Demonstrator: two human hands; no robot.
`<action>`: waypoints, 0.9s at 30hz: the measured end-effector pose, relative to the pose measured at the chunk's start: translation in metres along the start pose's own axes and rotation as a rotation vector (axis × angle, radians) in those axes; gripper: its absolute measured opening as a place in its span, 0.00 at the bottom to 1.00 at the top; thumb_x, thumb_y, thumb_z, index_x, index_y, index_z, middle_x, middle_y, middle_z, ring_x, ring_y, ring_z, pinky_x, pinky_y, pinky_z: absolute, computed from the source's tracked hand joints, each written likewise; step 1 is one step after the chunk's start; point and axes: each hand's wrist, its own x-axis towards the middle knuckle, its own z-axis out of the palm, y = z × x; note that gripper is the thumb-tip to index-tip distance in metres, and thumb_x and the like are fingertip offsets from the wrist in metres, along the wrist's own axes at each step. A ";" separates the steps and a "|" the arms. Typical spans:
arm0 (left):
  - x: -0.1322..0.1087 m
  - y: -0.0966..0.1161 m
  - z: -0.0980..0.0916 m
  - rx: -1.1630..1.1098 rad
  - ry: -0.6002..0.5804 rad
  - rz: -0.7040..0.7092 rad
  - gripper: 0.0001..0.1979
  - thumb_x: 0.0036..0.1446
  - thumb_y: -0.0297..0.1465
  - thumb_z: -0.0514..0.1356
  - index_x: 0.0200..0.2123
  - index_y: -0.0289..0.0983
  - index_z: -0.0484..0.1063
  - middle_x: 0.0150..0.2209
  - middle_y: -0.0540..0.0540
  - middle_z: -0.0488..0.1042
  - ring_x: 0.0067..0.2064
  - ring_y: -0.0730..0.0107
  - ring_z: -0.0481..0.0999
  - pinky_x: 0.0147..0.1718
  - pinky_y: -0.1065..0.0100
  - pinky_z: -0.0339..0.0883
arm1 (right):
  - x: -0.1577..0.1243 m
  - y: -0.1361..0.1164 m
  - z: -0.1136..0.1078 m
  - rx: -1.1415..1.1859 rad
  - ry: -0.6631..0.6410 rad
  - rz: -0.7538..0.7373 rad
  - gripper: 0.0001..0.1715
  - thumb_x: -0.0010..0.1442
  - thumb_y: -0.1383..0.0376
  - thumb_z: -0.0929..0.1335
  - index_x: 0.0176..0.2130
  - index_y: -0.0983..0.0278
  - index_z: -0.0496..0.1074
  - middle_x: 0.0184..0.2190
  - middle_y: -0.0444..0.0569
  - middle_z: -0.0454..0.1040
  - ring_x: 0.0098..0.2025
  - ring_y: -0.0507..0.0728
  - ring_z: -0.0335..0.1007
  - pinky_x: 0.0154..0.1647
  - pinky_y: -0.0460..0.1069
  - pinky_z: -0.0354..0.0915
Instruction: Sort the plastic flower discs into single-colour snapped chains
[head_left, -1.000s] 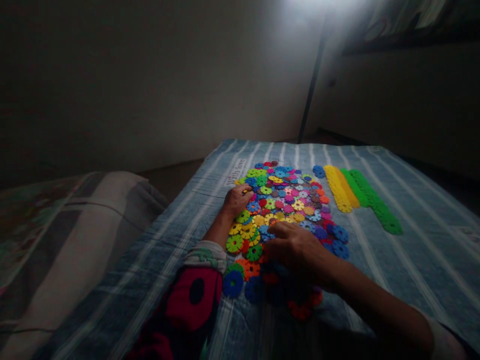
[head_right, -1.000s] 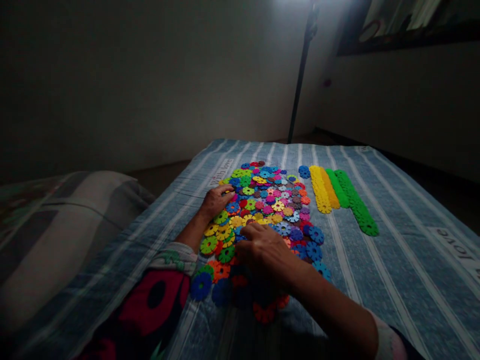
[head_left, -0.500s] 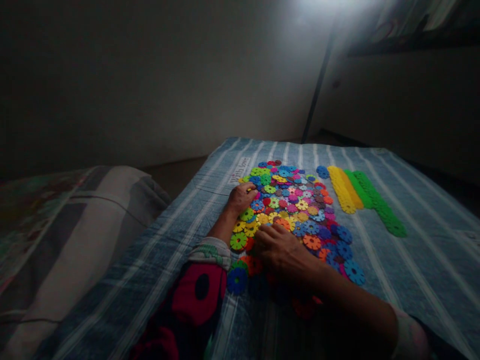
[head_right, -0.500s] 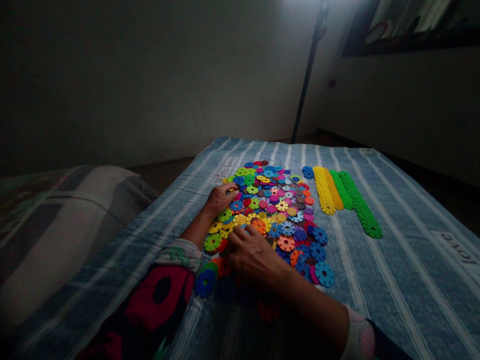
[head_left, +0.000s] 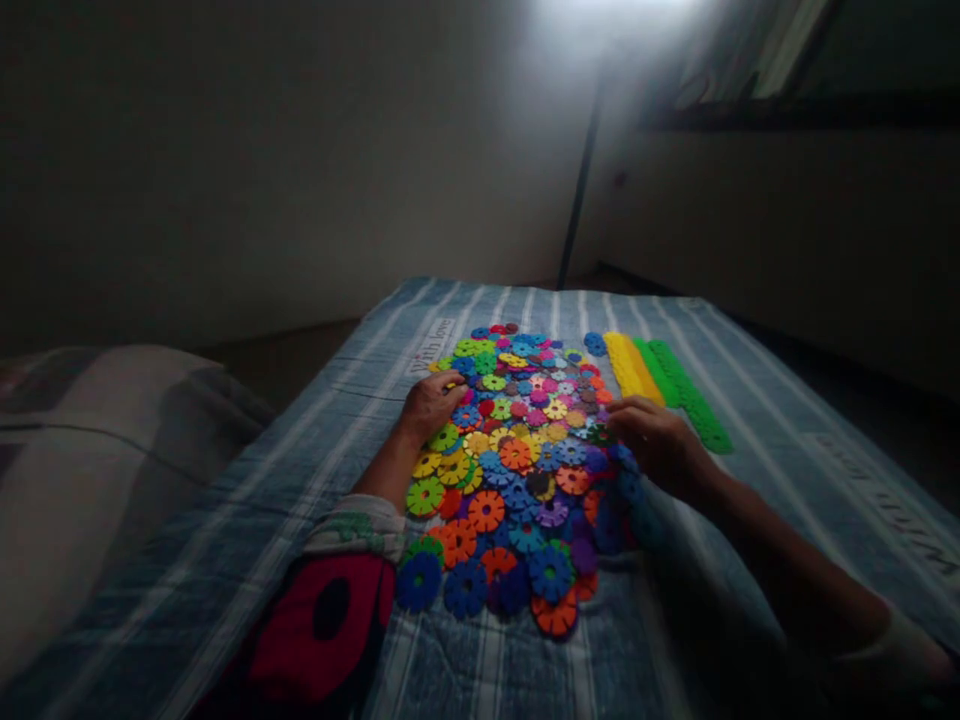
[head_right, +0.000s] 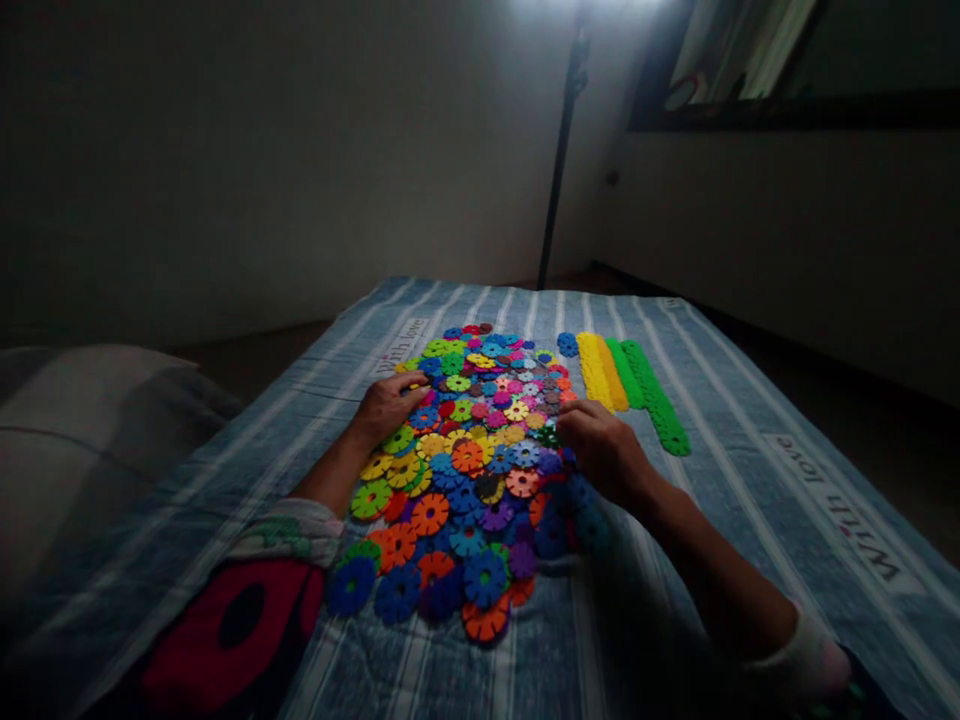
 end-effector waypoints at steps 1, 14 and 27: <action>0.001 0.000 -0.001 0.001 0.000 0.002 0.15 0.50 0.37 0.56 0.36 0.38 0.77 0.47 0.45 0.78 0.52 0.61 0.74 0.56 0.65 0.62 | -0.005 0.012 -0.011 -0.032 -0.002 0.036 0.15 0.64 0.65 0.60 0.30 0.63 0.72 0.38 0.53 0.75 0.40 0.56 0.71 0.41 0.50 0.66; 0.005 0.002 -0.007 -0.001 0.014 -0.025 0.16 0.45 0.41 0.58 0.35 0.41 0.78 0.47 0.48 0.78 0.52 0.58 0.74 0.56 0.63 0.64 | -0.060 0.112 -0.089 -0.290 -0.154 0.315 0.18 0.61 0.61 0.58 0.23 0.62 0.67 0.26 0.48 0.69 0.30 0.54 0.67 0.34 0.49 0.62; 0.001 0.000 -0.002 -0.021 0.000 0.006 0.14 0.48 0.37 0.58 0.35 0.39 0.77 0.47 0.46 0.78 0.52 0.60 0.74 0.57 0.62 0.63 | -0.066 0.118 -0.072 -0.338 -0.109 0.307 0.17 0.60 0.59 0.60 0.29 0.62 0.73 0.31 0.51 0.74 0.31 0.58 0.71 0.35 0.52 0.65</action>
